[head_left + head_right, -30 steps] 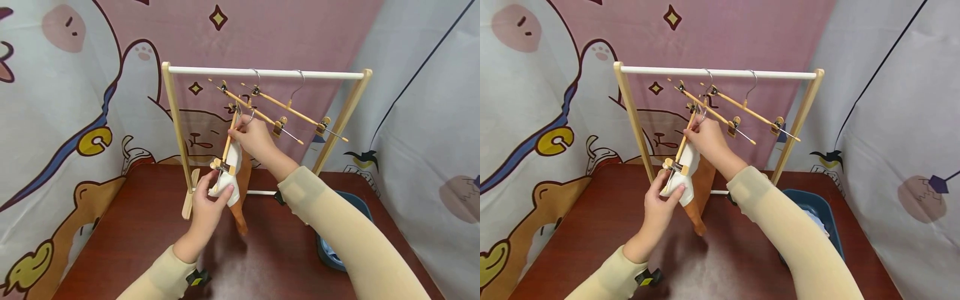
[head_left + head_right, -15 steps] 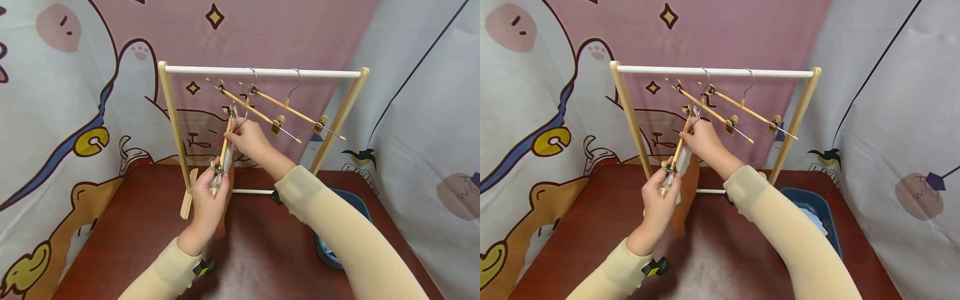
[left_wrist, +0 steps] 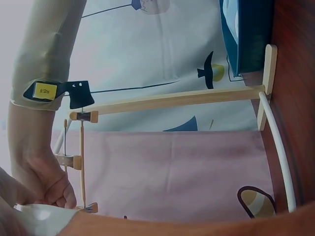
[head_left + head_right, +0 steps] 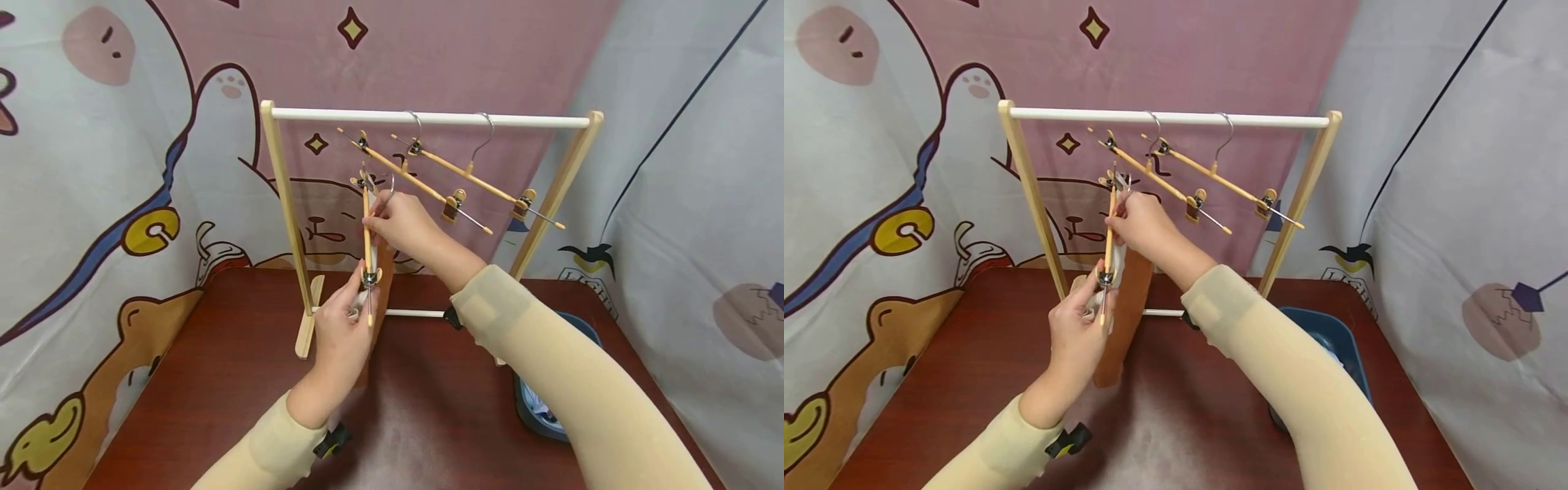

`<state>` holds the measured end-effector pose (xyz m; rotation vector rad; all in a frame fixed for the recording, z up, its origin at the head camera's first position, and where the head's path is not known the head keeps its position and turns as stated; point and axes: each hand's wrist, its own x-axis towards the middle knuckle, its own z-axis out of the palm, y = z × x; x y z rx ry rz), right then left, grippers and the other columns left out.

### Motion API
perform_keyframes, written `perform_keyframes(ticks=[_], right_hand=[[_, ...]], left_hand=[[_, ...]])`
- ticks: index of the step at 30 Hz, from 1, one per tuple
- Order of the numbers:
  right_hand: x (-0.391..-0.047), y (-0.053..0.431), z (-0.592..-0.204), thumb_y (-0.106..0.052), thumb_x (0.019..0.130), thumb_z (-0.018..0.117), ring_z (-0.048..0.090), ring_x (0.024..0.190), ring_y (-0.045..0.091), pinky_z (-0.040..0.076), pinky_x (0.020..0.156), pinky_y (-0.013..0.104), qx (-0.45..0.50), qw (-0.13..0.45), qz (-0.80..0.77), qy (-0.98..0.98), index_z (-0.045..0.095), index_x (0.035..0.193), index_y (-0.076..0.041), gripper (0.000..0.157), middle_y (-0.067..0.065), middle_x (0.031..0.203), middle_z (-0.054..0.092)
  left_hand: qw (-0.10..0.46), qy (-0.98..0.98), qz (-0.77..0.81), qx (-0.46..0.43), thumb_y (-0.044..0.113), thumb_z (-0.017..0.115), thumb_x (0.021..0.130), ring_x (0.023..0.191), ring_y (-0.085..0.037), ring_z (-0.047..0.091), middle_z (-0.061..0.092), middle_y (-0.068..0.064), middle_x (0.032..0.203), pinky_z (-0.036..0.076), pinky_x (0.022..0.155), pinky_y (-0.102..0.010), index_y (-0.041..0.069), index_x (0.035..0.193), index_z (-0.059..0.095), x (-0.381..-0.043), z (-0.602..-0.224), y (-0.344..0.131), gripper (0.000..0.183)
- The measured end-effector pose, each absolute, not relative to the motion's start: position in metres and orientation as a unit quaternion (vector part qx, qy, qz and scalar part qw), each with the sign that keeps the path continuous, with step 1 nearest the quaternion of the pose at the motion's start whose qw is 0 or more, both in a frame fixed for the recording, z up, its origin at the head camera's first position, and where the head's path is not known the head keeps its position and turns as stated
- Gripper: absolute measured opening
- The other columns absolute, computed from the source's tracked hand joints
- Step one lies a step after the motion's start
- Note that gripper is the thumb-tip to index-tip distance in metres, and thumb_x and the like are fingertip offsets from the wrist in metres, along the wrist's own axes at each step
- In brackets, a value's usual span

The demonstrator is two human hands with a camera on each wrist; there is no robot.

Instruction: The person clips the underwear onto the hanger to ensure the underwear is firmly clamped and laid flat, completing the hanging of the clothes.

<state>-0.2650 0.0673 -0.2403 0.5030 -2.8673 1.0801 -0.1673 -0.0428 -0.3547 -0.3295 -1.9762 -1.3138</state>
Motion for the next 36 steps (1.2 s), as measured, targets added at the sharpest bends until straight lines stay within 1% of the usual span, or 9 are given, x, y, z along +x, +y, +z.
perform_keyframes(ticks=[9, 12, 14, 16, 21, 23, 27, 32, 36], right_hand=[[-0.262, 0.062, -0.241, -0.016, 0.092, 0.062, 0.068, 0.068, 0.016, 0.055, 0.057, 0.025, 0.176, 0.023, 0.377, -0.909, 0.058, 0.096, -0.003, 0.014, 0.010, 0.083, 0.069], [-0.261, 0.062, -0.238, -0.017, 0.092, 0.062, 0.067, 0.066, 0.015, 0.055, 0.058, 0.025, 0.180, 0.021, 0.368, -0.912, 0.060, 0.097, -0.004, 0.014, 0.010, 0.086, 0.070], [-0.260, 0.063, -0.233, -0.018, 0.092, 0.062, 0.067, 0.065, 0.016, 0.055, 0.058, 0.025, 0.183, 0.021, 0.362, -0.914, 0.061, 0.097, -0.005, 0.014, 0.009, 0.088, 0.070], [-0.259, 0.065, -0.228, -0.019, 0.092, 0.062, 0.067, 0.065, 0.018, 0.055, 0.058, 0.025, 0.185, 0.020, 0.362, -0.913, 0.061, 0.096, -0.006, 0.014, 0.009, 0.090, 0.069], [-0.258, 0.070, -0.217, -0.020, 0.092, 0.063, 0.068, 0.067, 0.021, 0.055, 0.060, 0.028, 0.197, 0.010, 0.374, -0.906, 0.061, 0.094, -0.006, 0.014, 0.009, 0.089, 0.068], [-0.257, 0.072, -0.216, -0.019, 0.092, 0.062, 0.067, 0.067, 0.019, 0.055, 0.059, 0.027, 0.204, 0.004, 0.374, -0.905, 0.061, 0.094, -0.005, 0.014, 0.009, 0.086, 0.067], [-0.255, 0.074, -0.217, -0.017, 0.092, 0.063, 0.065, 0.063, 0.016, 0.054, 0.058, 0.027, 0.217, -0.008, 0.366, -0.905, 0.061, 0.092, -0.004, 0.013, 0.007, 0.081, 0.068], [-0.250, 0.076, -0.221, -0.018, 0.091, 0.063, 0.065, 0.061, 0.016, 0.055, 0.059, 0.029, 0.235, -0.026, 0.352, -0.905, 0.061, 0.092, -0.005, 0.013, 0.007, 0.079, 0.069], [-0.248, 0.079, -0.223, -0.017, 0.091, 0.064, 0.065, 0.062, 0.016, 0.055, 0.060, 0.030, 0.243, -0.041, 0.358, -0.901, 0.060, 0.091, -0.005, 0.012, 0.007, 0.079, 0.070]], left_hand=[[0.375, -0.752, -0.526, -0.134, 0.009, 0.069, 0.086, 0.092, -0.013, 0.067, 0.068, -0.009, 0.113, 0.050, 0.060, -0.015, 0.004, 0.129, 0.057, -0.163, -0.353, -0.041, 0.045], [0.366, -0.754, -0.522, -0.160, 0.009, 0.070, 0.084, 0.101, -0.015, 0.065, 0.066, -0.009, 0.117, 0.050, 0.071, -0.014, 0.005, 0.134, 0.053, -0.161, -0.356, -0.043, 0.053], [0.356, -0.744, -0.529, -0.200, 0.010, 0.066, 0.085, 0.108, -0.018, 0.063, 0.064, -0.009, 0.123, 0.050, 0.080, -0.017, 0.005, 0.137, 0.048, -0.160, -0.359, -0.047, 0.056], [0.349, -0.719, -0.547, -0.249, 0.019, 0.062, 0.089, 0.117, -0.025, 0.058, 0.059, -0.013, 0.129, 0.047, 0.093, -0.023, 0.001, 0.139, 0.045, -0.160, -0.363, -0.054, 0.056], [0.335, -0.682, -0.593, -0.266, 0.016, 0.043, 0.099, 0.122, -0.030, 0.051, 0.053, -0.022, 0.132, 0.043, 0.096, -0.026, -0.007, 0.136, 0.044, -0.177, -0.355, -0.080, 0.043], [0.312, -0.703, -0.593, -0.236, 0.004, 0.041, 0.098, 0.124, -0.029, 0.048, 0.051, -0.022, 0.134, 0.041, 0.097, -0.026, -0.007, 0.137, 0.043, -0.188, -0.345, -0.091, 0.040], [0.224, -0.733, -0.608, -0.205, -0.002, 0.037, 0.098, 0.133, -0.034, 0.037, 0.039, -0.025, 0.143, 0.035, 0.106, -0.036, -0.010, 0.142, 0.029, -0.218, -0.329, -0.107, 0.045], [0.128, -0.705, -0.670, -0.193, 0.007, 0.029, 0.102, 0.141, -0.036, 0.023, 0.021, -0.025, 0.152, 0.023, 0.113, -0.048, -0.007, 0.148, 0.009, -0.260, -0.327, -0.115, 0.052], [0.080, -0.676, -0.714, -0.164, 0.024, 0.026, 0.104, 0.144, -0.027, 0.019, 0.017, -0.016, 0.156, 0.017, 0.115, -0.048, 0.005, 0.151, 0.003, -0.290, -0.327, -0.114, 0.055]])
